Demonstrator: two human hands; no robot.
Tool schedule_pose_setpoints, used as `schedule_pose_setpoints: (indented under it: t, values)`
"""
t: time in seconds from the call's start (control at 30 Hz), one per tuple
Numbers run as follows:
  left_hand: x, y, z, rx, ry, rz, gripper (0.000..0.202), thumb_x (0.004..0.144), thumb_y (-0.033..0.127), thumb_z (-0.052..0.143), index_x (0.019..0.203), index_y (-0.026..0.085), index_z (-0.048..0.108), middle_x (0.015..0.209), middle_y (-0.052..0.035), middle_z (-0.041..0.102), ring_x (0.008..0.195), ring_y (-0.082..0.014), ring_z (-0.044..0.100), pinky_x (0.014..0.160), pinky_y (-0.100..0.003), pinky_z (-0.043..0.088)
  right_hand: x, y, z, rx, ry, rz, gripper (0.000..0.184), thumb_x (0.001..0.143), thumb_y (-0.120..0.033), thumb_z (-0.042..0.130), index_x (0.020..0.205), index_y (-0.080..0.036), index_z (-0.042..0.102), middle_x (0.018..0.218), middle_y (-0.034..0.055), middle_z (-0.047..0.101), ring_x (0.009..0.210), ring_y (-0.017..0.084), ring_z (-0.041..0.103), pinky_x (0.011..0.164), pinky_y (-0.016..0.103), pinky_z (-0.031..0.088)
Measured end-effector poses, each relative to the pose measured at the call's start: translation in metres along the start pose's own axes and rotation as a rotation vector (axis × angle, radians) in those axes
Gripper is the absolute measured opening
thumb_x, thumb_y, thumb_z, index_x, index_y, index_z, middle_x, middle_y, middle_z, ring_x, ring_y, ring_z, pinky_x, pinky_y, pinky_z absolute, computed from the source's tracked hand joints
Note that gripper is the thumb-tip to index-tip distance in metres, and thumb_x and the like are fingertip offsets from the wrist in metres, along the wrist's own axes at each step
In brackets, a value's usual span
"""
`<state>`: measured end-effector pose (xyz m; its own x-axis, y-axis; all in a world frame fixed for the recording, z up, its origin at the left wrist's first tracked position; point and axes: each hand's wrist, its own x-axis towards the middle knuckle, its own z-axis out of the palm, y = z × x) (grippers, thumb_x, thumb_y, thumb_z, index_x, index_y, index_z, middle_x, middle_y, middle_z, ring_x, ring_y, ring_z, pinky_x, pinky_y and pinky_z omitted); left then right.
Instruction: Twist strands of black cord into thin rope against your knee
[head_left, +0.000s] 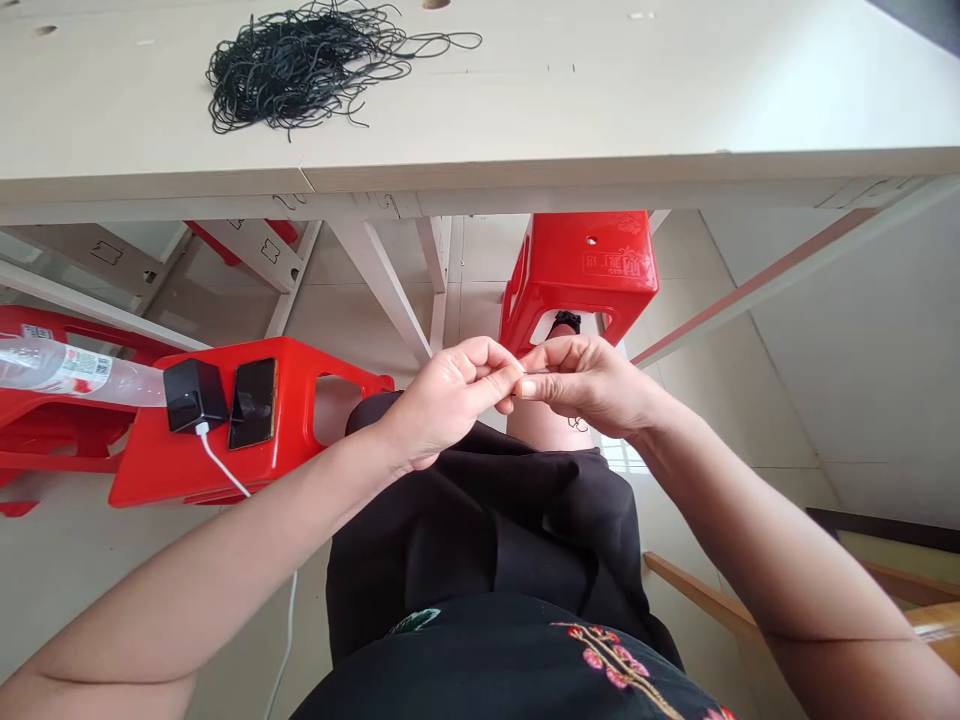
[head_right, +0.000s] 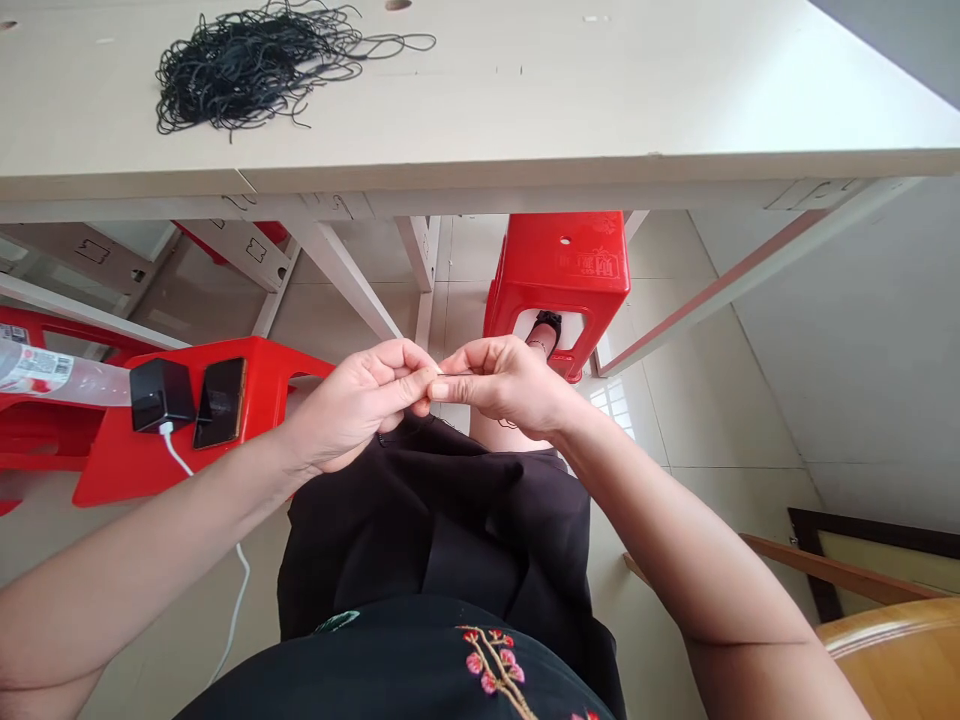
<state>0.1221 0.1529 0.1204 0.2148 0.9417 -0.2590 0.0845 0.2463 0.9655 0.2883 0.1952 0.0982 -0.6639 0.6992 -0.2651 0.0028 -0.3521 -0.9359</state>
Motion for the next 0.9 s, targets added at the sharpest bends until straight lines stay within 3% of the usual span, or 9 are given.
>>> schedule_pose_setpoints:
  t: [0.1,0.27,0.37,0.5,0.63,0.73,0.9]
  values:
    - [0.000,0.000,0.001,-0.016,0.018,-0.039,0.015,0.081,0.027,0.057,0.072,0.016,0.052,0.066,0.0015,0.053,0.055,-0.0050,0.047,0.047,-0.018,0.033,-0.001,0.002,-0.002,-0.096,0.082,-0.039,0.024,0.061,-0.034,0.079,0.069,-0.014,0.068,0.053,-0.0036,0.059,0.039,0.001,0.029,0.035,0.018,0.020]
    - [0.001,0.004,-0.002,-0.087,0.052,-0.147,0.006,0.079,0.021,0.053,0.084,0.018,0.054,0.065,0.0010,0.054,0.059,-0.0073,0.051,0.041,-0.016,0.024,-0.008,0.006,0.000,-0.218,0.123,-0.160,0.018,0.068,-0.033,0.074,0.074,-0.016,0.072,0.070,0.0022,0.069,0.059,0.009,0.055,0.051,0.021,0.043]
    - [0.001,0.010,-0.006,-0.107,0.009,-0.242,0.019,0.074,0.016,0.049,0.092,0.019,0.055,0.065,-0.0014,0.058,0.061,-0.0099,0.053,0.039,-0.017,0.021,-0.011,0.009,0.002,-0.299,0.154,-0.221,0.019,0.070,-0.034,0.072,0.076,-0.015,0.073,0.073,0.0048,0.071,0.067,0.013,0.061,0.059,0.024,0.048]
    - [0.001,0.019,-0.015,-0.037,-0.103,-0.284,0.026,0.067,0.010,0.051,0.091,0.017,0.056,0.069,-0.0046,0.063,0.061,-0.0109,0.055,0.042,-0.019,0.029,-0.015,0.013,0.003,-0.459,0.249,-0.293,0.020,0.071,-0.035,0.070,0.073,-0.016,0.072,0.068,0.0047,0.069,0.061,0.013,0.058,0.054,0.025,0.046]
    - [0.000,0.025,-0.026,0.183,-0.177,-0.178,0.027,0.063,0.008,0.059,0.089,0.018,0.060,0.072,-0.0032,0.066,0.065,-0.0124,0.060,0.053,-0.023,0.043,-0.017,0.011,0.000,-0.483,0.305,-0.308,0.017,0.072,-0.034,0.070,0.072,-0.017,0.071,0.068,0.0032,0.069,0.061,0.013,0.060,0.054,0.025,0.048]
    - [-0.002,0.024,-0.036,0.317,-0.125,-0.056,0.016,0.070,0.017,0.062,0.086,0.019,0.061,0.072,-0.0031,0.069,0.070,-0.0144,0.064,0.062,-0.027,0.048,-0.017,0.006,-0.004,-0.471,0.382,-0.317,0.015,0.071,-0.034,0.071,0.071,-0.019,0.071,0.068,0.0020,0.070,0.063,0.015,0.063,0.056,0.027,0.051]
    - [-0.002,0.021,-0.048,0.443,0.000,0.052,0.013,0.078,0.029,0.059,0.085,0.020,0.064,0.073,-0.0046,0.071,0.069,-0.0157,0.066,0.063,-0.028,0.049,-0.013,-0.002,-0.006,-0.475,0.429,-0.345,0.013,0.071,-0.035,0.072,0.071,-0.021,0.071,0.073,0.0031,0.071,0.068,0.017,0.065,0.062,0.030,0.055]
